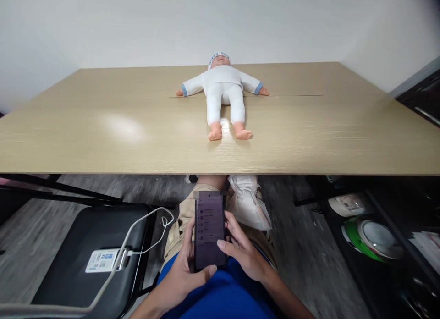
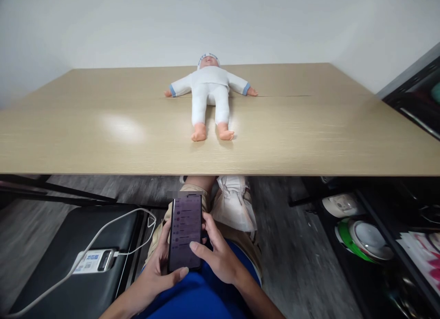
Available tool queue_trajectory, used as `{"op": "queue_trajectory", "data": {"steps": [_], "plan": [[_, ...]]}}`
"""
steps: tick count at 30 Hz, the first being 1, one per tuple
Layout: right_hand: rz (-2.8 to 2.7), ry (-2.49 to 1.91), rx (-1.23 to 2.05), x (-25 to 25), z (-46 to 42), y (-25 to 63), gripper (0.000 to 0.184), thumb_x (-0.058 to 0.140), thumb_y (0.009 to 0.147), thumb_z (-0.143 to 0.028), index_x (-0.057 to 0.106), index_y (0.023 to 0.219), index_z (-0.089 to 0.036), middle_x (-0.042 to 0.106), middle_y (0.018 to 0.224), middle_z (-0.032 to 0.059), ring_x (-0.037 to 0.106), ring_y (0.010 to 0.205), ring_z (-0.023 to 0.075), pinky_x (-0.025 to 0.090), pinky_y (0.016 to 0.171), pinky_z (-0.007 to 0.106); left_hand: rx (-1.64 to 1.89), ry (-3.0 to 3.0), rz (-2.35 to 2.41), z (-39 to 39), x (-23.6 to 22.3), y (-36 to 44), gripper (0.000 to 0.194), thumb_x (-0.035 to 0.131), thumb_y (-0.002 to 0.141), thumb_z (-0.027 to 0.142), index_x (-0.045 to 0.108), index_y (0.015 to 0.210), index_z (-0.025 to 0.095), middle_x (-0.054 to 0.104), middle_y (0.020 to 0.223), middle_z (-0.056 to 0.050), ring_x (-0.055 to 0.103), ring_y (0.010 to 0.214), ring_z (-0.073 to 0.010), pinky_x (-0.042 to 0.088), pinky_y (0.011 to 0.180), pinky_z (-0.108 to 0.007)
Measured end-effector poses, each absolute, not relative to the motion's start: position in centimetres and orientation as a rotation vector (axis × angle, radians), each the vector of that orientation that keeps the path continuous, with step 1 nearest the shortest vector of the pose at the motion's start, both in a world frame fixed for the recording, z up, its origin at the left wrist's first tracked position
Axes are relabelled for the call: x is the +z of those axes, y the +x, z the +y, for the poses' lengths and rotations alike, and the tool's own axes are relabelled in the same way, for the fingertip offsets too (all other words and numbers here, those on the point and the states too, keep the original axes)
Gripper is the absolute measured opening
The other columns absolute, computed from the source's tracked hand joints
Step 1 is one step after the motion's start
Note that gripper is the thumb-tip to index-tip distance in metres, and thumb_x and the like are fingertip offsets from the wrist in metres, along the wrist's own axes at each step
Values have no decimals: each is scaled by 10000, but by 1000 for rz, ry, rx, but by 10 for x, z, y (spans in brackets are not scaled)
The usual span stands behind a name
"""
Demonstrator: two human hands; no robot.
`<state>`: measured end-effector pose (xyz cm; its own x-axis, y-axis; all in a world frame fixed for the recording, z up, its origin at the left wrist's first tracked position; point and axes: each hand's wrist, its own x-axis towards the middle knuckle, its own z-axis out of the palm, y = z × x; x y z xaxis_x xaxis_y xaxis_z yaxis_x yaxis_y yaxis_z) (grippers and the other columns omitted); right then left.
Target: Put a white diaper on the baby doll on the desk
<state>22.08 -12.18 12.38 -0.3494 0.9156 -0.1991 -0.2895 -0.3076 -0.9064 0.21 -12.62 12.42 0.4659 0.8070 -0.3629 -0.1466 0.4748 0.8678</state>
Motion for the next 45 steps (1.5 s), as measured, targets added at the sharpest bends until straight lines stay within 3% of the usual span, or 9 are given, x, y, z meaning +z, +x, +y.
{"op": "queue_trajectory", "data": {"steps": [6, 13, 21, 25, 28, 31, 36, 42, 45], "plan": [[-969, -947, 1811, 125, -120, 217, 544, 680, 1070, -455, 468, 1557, -334, 644, 1317, 47, 616, 1134, 215, 490, 1034, 367, 678, 934, 964, -125, 124, 4, 1382, 871, 923, 472, -228, 1753, 346, 278, 1835, -185, 351, 1667, -399, 297, 1370, -586], [-952, -933, 1813, 126, -118, 215, 515, 670, 1075, -444, 506, 1546, -319, 639, 1321, 57, 607, 1225, 248, 477, 1115, 413, 629, 942, 869, -126, 122, -6, 1456, 867, 915, 522, -349, 1697, 352, 207, 1858, -185, 323, 1678, -404, 299, 1360, -598], [-973, -918, 1775, 124, -116, 215, 468, 664, 1069, -428, 552, 1504, -297, 658, 1388, 52, 585, 1319, 252, 413, 1206, 431, 580, 974, 840, -125, 120, -15, 1358, 798, 958, 591, -311, 1711, 373, 269, 1845, -159, 366, 1653, -414, 303, 1343, -610], [-1015, -950, 1775, 120, -119, 215, 608, 741, 1036, -437, 480, 1572, -321, 656, 1351, 55, 615, 1276, 249, 484, 1109, 404, 610, 959, 823, -125, 123, -12, 1449, 852, 913, 581, -346, 1696, 349, 349, 1804, -191, 369, 1653, -412, 251, 1363, -631], [-1085, -988, 1740, 117, -120, 213, 703, 793, 1005, -438, 435, 1600, -328, 654, 1353, 65, 633, 1263, 251, 521, 1029, 376, 610, 936, 825, -126, 123, -9, 1462, 858, 926, 540, -387, 1671, 361, 411, 1765, -211, 434, 1622, -405, 314, 1339, -644], [-1080, -1051, 1705, 115, -119, 208, 642, 758, 1029, -478, 460, 1577, -325, 676, 1337, 68, 654, 1231, 251, 549, 1007, 383, 638, 933, 848, -130, 117, -6, 1443, 869, 933, 482, -357, 1688, 377, 371, 1785, -215, 464, 1605, -400, 344, 1335, -625], [-901, -1201, 1626, 118, -113, 200, 518, 578, 1081, -678, 640, 1444, -314, 686, 1448, 65, 611, 1397, 279, 471, 1235, 433, 666, 988, 916, -136, 107, -3, 1469, 911, 892, 448, -304, 1715, 382, 195, 1860, -189, 289, 1688, -429, 308, 1359, -617], [-912, -1091, 1699, 127, -112, 202, 522, 641, 1079, -614, 607, 1510, -322, 629, 1586, 43, 594, 1467, 259, 433, 1294, 423, 706, 1005, 976, -135, 104, 4, 1456, 938, 849, 452, -208, 1744, 373, 364, 1786, -190, 400, 1630, -445, 328, 1348, -649], [-920, -1078, 1692, 127, -112, 202, 570, 641, 1085, -599, 566, 1583, -332, 582, 1646, 37, 491, 1579, 256, 359, 1347, 422, 738, 1049, 1050, -134, 102, 9, 1370, 929, 852, 459, -87, 1761, 333, 433, 1722, -200, 427, 1608, -442, 328, 1351, -644]]}}
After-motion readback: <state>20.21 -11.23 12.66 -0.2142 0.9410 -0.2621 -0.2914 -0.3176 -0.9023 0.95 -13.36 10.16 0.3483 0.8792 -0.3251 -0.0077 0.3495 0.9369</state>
